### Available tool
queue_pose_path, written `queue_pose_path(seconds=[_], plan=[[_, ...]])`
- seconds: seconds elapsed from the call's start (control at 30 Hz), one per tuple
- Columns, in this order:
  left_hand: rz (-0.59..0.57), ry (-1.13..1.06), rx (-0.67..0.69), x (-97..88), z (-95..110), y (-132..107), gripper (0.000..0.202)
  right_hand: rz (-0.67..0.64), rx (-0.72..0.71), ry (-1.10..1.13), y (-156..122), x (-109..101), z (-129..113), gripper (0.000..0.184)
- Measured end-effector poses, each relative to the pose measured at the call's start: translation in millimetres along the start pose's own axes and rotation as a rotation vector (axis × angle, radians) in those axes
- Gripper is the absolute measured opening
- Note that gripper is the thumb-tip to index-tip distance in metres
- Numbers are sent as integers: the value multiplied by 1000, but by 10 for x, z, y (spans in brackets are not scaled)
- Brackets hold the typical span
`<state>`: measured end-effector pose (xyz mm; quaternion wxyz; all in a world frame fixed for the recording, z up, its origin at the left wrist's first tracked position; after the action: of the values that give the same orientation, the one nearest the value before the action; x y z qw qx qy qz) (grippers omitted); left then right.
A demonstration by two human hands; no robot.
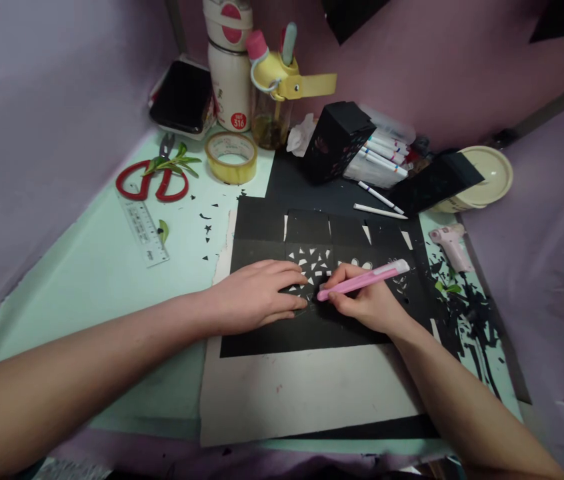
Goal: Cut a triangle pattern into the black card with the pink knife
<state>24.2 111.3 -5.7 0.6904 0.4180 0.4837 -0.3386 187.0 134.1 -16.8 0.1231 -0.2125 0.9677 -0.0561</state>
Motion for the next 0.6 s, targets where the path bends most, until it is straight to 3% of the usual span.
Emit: queue_pose_path(seconds=[0.6], plan=[[1, -28, -12, 22, -10, -7, 22, -62, 0, -62, -20, 34, 1, 3]])
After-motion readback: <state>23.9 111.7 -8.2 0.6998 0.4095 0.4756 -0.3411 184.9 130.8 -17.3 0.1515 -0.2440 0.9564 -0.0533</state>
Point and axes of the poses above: each hand's wrist, its own y-axis towards the middle knuckle, its own x-axis out of the palm, z = x × y, the point moved 7 cm from there along y, towards the middle knuckle, and after that the axes turned 10 degrees about y, right-handed, at the moved point
